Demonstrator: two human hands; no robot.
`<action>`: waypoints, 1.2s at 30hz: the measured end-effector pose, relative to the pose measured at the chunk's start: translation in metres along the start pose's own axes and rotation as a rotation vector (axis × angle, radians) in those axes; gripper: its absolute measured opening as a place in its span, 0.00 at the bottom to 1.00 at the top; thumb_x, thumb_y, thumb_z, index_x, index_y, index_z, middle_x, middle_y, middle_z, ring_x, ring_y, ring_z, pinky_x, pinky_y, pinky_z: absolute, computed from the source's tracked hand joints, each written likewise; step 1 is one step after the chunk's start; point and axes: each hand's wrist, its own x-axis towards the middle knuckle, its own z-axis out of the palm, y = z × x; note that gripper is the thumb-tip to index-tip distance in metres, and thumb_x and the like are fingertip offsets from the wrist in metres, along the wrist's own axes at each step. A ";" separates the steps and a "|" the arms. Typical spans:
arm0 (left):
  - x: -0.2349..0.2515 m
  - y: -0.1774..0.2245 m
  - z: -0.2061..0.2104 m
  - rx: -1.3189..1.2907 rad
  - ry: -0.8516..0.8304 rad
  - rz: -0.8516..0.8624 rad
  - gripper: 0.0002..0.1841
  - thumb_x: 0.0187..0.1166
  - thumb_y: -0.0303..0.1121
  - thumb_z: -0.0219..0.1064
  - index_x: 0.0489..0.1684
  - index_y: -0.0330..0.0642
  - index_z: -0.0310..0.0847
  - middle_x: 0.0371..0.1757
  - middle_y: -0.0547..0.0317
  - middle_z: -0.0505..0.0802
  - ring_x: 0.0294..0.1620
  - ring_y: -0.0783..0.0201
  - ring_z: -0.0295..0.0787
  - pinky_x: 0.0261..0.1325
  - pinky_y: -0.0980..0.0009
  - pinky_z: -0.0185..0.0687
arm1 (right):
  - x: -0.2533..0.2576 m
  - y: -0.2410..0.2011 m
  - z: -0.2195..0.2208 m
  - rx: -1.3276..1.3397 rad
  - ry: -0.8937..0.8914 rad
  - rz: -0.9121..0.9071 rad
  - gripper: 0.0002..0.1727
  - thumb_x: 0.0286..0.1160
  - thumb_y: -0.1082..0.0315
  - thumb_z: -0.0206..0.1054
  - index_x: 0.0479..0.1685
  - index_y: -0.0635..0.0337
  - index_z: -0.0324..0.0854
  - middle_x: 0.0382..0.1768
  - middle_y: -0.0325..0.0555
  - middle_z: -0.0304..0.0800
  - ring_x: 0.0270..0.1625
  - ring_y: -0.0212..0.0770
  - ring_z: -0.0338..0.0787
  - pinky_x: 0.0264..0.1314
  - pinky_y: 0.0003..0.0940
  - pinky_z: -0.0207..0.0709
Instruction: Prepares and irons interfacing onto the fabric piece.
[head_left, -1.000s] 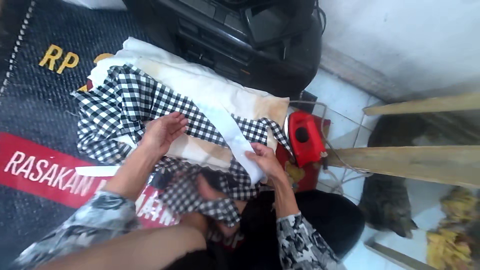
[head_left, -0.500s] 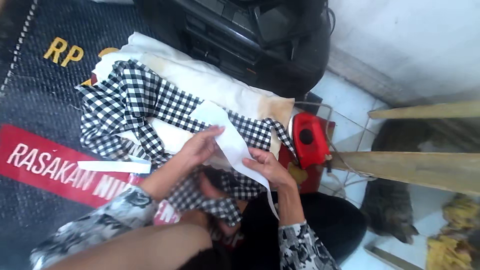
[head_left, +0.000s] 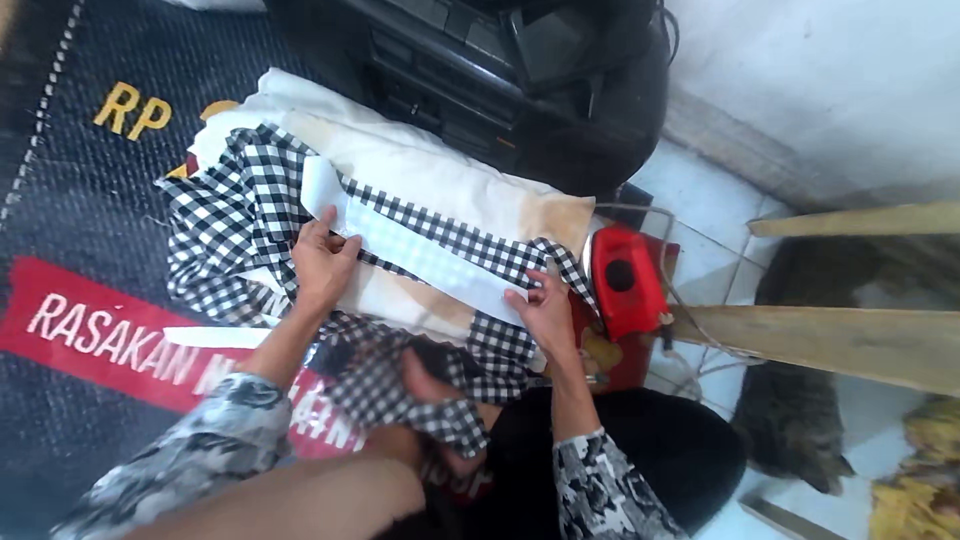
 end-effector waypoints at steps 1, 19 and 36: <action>0.000 0.001 0.000 -0.006 -0.005 -0.006 0.34 0.80 0.32 0.70 0.87 0.35 0.65 0.73 0.32 0.79 0.50 0.55 0.89 0.58 0.60 0.84 | -0.002 0.001 0.003 -0.013 0.005 0.012 0.35 0.75 0.63 0.77 0.81 0.59 0.69 0.50 0.57 0.91 0.43 0.49 0.91 0.48 0.49 0.85; 0.030 -0.017 -0.038 0.349 -0.019 0.183 0.35 0.82 0.41 0.64 0.88 0.34 0.62 0.90 0.26 0.57 0.87 0.28 0.58 0.82 0.36 0.60 | -0.008 0.026 0.031 -0.253 0.393 -0.169 0.17 0.89 0.68 0.58 0.65 0.66 0.86 0.58 0.63 0.89 0.61 0.61 0.89 0.65 0.57 0.80; -0.069 0.086 0.051 0.159 -0.352 0.772 0.32 0.73 0.27 0.67 0.84 0.42 0.73 0.85 0.35 0.73 0.84 0.34 0.70 0.81 0.28 0.58 | -0.066 -0.050 -0.009 0.498 0.077 -0.482 0.25 0.79 0.75 0.66 0.76 0.63 0.73 0.53 0.40 0.91 0.44 0.25 0.92 0.46 0.24 0.89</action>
